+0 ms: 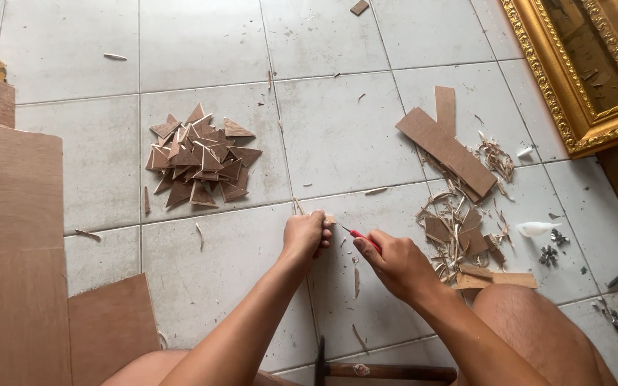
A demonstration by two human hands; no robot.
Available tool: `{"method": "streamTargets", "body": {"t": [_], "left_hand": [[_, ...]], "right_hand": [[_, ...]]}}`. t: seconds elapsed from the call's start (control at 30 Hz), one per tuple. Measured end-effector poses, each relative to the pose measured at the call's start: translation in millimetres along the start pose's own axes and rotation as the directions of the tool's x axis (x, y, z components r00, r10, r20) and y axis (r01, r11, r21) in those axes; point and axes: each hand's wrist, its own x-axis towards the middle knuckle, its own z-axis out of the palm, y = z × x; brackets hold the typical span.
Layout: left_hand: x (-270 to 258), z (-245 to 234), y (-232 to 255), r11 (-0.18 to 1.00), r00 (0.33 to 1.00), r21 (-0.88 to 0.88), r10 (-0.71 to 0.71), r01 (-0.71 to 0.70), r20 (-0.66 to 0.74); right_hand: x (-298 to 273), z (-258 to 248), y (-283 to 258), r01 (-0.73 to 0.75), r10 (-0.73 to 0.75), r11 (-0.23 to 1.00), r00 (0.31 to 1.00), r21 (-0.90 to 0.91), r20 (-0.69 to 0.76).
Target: The person sits on a tiled floor and uses a red utility knife to cut small rectangular pieces of wood veneer. They repeatedly score and snap the veneer into smaller pieces, accumulating a pile of cut fragments on the floor.
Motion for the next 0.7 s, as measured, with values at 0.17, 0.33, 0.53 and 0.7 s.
{"method": "streamTargets", "body": {"t": [0.17,0.33,0.53,0.7], "left_hand": [[-13.8,-1.2,9.9,1.000,1.000,-0.010,-0.002,0.002,-0.008],[-12.7,-0.5,8.1,1.000,1.000,-0.008,-0.001,0.001,-0.012],[-14.1,-0.3,8.6,1.000,1.000,-0.021,-0.005,0.005,-0.018],[-3.9,1.1,2.6,1.000,1.000,-0.014,-0.001,0.001,-0.012]], "right_hand": [[-1.0,1.8,-0.2,-0.002,0.002,1.000,1.000,-0.029,0.000],[-0.6,4.2,1.0,-0.001,0.001,0.999,1.000,-0.034,0.003],[0.6,5.1,1.9,-0.010,0.011,0.999,1.000,-0.035,0.013],[-0.4,4.8,-0.2,-0.012,0.012,0.999,1.000,-0.047,0.008]]}}
